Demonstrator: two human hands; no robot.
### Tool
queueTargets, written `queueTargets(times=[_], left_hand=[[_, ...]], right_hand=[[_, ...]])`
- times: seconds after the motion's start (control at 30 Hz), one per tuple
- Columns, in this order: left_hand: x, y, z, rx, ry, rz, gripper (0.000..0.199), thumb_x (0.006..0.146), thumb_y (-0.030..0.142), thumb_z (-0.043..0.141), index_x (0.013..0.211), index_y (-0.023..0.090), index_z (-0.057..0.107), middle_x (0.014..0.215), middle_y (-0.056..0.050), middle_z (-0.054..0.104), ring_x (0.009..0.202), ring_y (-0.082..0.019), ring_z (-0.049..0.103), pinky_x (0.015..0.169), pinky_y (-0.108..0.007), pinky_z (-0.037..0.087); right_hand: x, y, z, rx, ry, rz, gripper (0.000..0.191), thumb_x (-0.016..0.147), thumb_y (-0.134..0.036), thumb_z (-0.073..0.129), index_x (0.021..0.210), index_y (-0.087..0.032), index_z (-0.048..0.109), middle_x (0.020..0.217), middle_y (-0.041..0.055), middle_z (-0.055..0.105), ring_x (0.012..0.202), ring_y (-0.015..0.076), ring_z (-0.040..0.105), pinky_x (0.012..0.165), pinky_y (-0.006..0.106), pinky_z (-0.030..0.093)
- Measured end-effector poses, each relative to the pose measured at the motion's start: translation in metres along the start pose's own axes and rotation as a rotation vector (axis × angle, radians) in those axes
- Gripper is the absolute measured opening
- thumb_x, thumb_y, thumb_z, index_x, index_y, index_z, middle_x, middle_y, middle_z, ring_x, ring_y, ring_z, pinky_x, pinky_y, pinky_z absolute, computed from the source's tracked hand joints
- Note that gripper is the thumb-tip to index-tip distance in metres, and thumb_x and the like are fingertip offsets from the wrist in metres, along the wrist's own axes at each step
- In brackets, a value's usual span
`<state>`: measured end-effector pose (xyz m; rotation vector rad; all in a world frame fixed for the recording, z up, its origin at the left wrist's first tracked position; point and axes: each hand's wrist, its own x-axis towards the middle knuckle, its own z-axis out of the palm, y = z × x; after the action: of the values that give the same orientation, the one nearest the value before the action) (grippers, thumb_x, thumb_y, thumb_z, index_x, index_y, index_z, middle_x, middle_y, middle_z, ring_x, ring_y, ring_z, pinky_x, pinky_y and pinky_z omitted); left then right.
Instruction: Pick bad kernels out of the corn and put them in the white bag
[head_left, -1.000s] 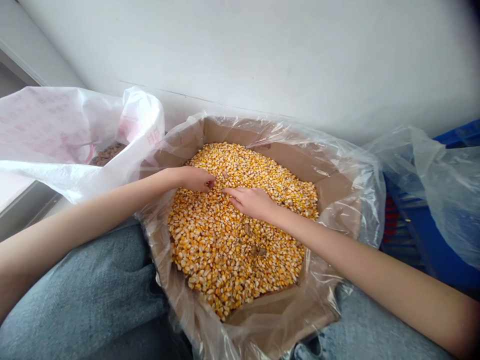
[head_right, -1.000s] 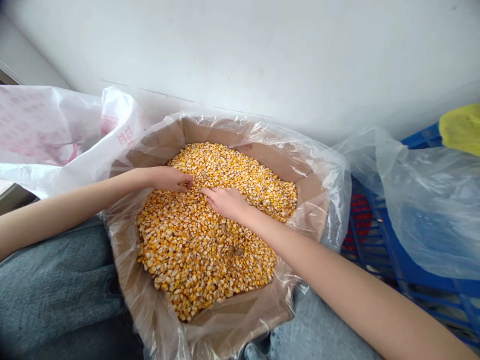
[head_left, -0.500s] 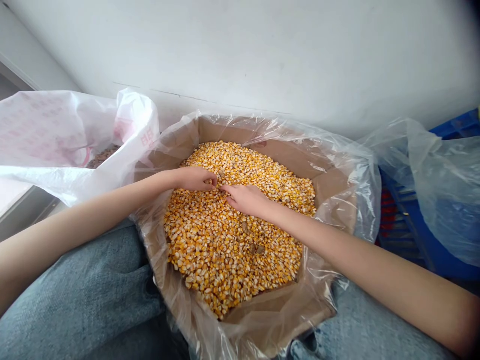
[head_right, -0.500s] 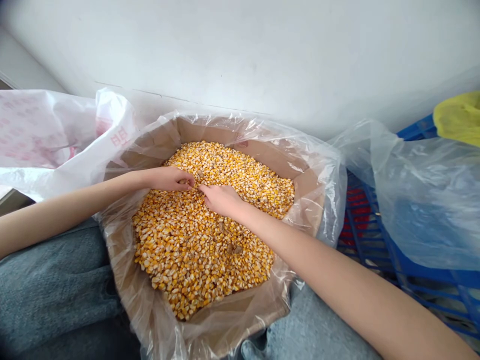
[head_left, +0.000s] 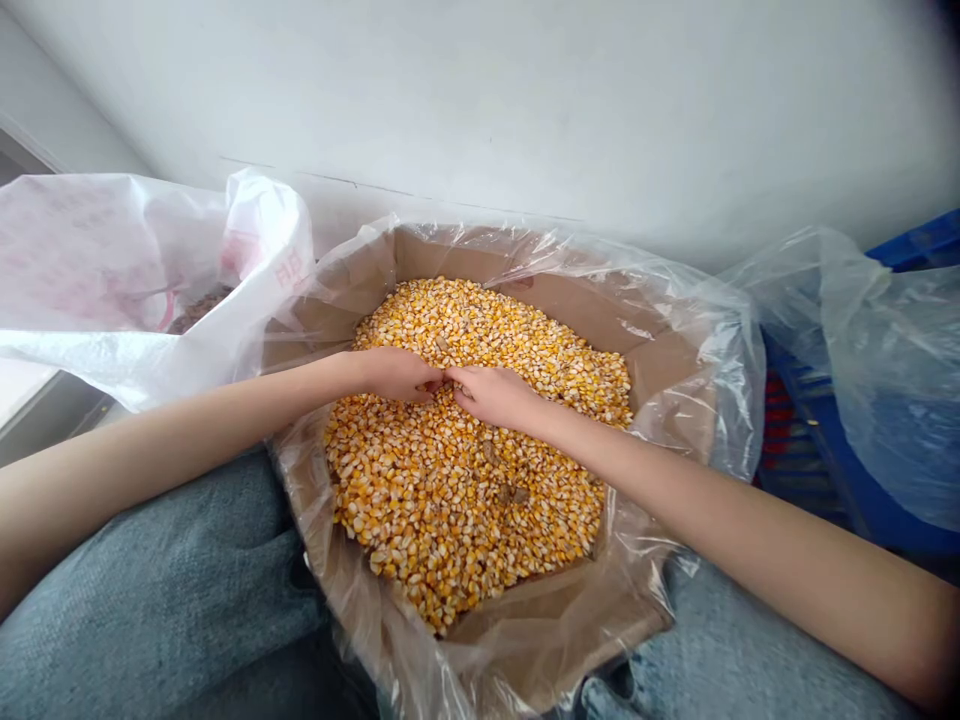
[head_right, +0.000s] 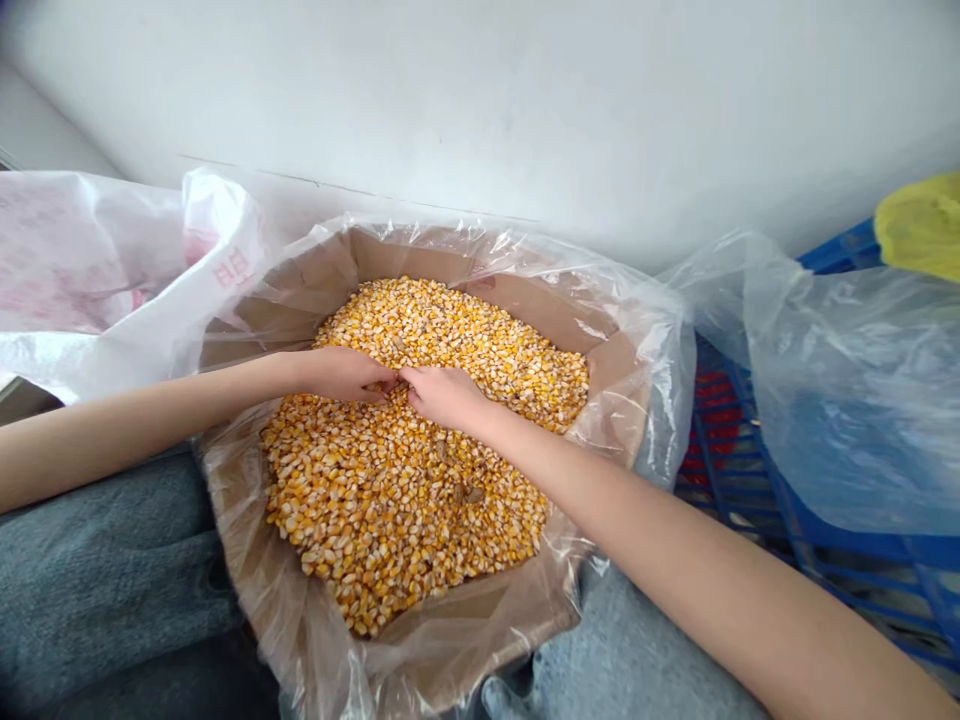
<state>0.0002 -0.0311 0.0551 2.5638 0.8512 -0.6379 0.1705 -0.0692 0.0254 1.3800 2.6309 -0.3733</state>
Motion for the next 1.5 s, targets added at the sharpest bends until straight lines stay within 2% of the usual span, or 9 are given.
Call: queueTargets(times=[0.23, 0.87, 1.13, 1.3, 1.5], left_hand=[[0.001, -0.004, 0.001, 0.008, 0.007, 0.059, 0.024, 0.075, 0.033, 0.037, 0.087, 0.022, 0.055, 0.081, -0.001, 0.062, 0.062, -0.013, 0.052, 0.053, -0.021, 0.031], [-0.002, -0.014, -0.003, -0.050, 0.028, 0.038, 0.027, 0.077, 0.037, 0.036, 0.090, 0.022, 0.053, 0.082, 0.000, 0.061, 0.064, -0.011, 0.052, 0.054, -0.018, 0.032], [0.000, 0.000, 0.000, 0.065, -0.013, 0.026, 0.025, 0.075, 0.036, 0.039, 0.092, 0.025, 0.054, 0.085, -0.002, 0.062, 0.067, -0.014, 0.054, 0.059, -0.022, 0.035], [0.000, 0.008, 0.001, 0.175, -0.026, 0.015, 0.030, 0.075, 0.034, 0.039, 0.097, 0.021, 0.053, 0.086, -0.006, 0.063, 0.070, -0.017, 0.056, 0.063, -0.026, 0.038], [-0.002, 0.013, -0.001, 0.143, -0.083, -0.006, 0.029, 0.073, 0.035, 0.041, 0.090, 0.018, 0.058, 0.084, -0.008, 0.063, 0.069, -0.017, 0.056, 0.064, -0.026, 0.038]], right_hand=[[0.000, 0.001, 0.002, 0.035, 0.019, -0.011, 0.032, 0.081, -0.033, 0.031, 0.108, -0.022, 0.045, 0.102, 0.0046, 0.057, 0.088, 0.0183, 0.054, 0.070, 0.029, 0.040], [0.001, 0.005, 0.007, 0.059, 0.065, -0.036, 0.030, 0.080, -0.031, 0.033, 0.107, -0.024, 0.045, 0.104, 0.0026, 0.057, 0.087, 0.0191, 0.055, 0.067, 0.029, 0.041], [0.001, 0.005, 0.006, 0.058, 0.056, -0.033, 0.031, 0.080, -0.033, 0.033, 0.107, -0.022, 0.046, 0.103, 0.0036, 0.057, 0.088, 0.0189, 0.054, 0.069, 0.029, 0.040], [0.001, 0.004, 0.006, 0.064, 0.043, -0.026, 0.031, 0.080, -0.031, 0.033, 0.107, -0.023, 0.046, 0.104, 0.0036, 0.056, 0.089, 0.0186, 0.053, 0.070, 0.029, 0.040], [0.000, 0.004, 0.006, 0.080, 0.033, -0.017, 0.031, 0.080, -0.031, 0.034, 0.109, -0.023, 0.045, 0.105, 0.0035, 0.056, 0.091, 0.0178, 0.053, 0.072, 0.029, 0.039]])
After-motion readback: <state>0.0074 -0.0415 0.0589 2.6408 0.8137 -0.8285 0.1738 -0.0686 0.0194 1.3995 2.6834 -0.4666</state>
